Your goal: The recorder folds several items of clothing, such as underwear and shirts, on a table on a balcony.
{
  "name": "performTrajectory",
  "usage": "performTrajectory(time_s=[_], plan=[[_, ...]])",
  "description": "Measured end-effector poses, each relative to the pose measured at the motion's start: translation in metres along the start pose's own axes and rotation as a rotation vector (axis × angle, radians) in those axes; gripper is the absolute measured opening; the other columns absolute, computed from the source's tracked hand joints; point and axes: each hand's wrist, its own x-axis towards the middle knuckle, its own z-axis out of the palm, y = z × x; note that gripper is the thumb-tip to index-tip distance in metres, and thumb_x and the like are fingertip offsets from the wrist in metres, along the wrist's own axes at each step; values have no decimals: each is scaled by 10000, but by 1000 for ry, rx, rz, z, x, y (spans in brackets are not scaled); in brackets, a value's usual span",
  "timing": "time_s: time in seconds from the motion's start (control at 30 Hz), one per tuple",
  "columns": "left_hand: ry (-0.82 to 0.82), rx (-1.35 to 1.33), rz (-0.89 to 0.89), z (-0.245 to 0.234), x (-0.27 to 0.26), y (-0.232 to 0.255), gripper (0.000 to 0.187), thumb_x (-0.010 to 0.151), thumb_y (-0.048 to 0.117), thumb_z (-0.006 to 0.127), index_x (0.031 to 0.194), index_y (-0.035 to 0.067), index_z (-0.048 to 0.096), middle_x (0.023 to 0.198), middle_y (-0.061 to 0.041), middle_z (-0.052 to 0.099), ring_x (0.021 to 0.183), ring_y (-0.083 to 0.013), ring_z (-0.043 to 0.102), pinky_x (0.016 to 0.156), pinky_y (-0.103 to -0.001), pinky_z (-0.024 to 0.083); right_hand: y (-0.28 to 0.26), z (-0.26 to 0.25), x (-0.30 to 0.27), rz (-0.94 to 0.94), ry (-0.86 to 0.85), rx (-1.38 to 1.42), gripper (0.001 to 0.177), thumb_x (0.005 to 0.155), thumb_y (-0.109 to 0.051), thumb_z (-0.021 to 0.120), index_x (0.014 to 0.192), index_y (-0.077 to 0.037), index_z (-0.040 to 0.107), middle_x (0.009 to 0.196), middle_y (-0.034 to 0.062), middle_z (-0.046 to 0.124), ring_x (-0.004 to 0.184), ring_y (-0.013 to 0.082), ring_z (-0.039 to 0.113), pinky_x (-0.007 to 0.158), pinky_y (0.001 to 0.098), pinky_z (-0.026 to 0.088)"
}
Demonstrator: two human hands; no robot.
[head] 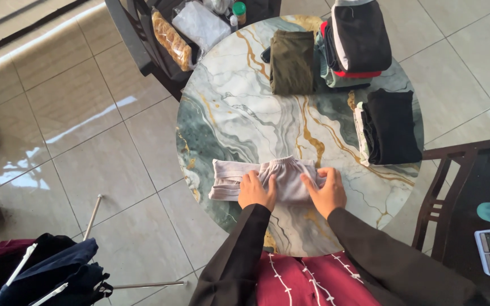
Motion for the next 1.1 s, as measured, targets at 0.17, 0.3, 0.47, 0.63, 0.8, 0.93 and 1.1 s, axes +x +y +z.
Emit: performTrajectory(time_s=[0.17,0.3,0.47,0.63,0.8,0.93,1.1], plan=[[-81,-16,41,-17,-3,10,514,759,407,759,1116,88,571,1070,-142,619,988,-356,634,802,-490,497,32,15,-13,-22,-104,33,699,726,-488,873,1141,-16,567,1011,134,655,875,276,664,757,399,546],[-39,-43,14,19,-1,-11,485,828,417,758,1106,71,563,1038,-131,657,1000,-348,635,784,-504,468,31,23,-4,376,-197,178,790,633,-428,948,1196,-15,579,1080,125,707,929,211,691,773,348,559],[93,-36,150,19,6,3,318,862,340,729,1034,113,588,874,-93,688,915,-349,630,786,-510,454,32,26,15,533,-364,624,613,757,-376,874,1195,-20,635,1088,84,721,906,123,668,709,306,528],[142,-218,208,19,7,14,245,983,304,659,1068,94,567,846,-156,672,755,-417,633,674,-525,467,14,3,5,255,-149,508,374,915,-372,776,954,-6,707,797,70,718,703,108,599,624,310,488],[-100,-106,340,49,6,-5,282,1017,360,611,952,101,519,831,-144,685,660,-412,654,569,-528,482,51,6,-12,199,-26,54,418,947,-456,704,860,-51,641,654,139,661,599,327,654,599,439,504],[-112,13,423,79,12,-27,276,1014,359,592,938,105,513,801,-122,687,660,-365,677,577,-521,491,64,16,-6,217,-98,-262,476,960,-550,625,886,-81,655,743,129,717,737,399,681,642,528,505],[-83,98,409,81,12,-28,279,997,362,609,901,113,530,779,-100,688,651,-331,682,598,-497,507,52,5,6,261,-200,-278,445,938,-568,595,942,-133,687,796,129,733,802,397,701,694,533,527]])
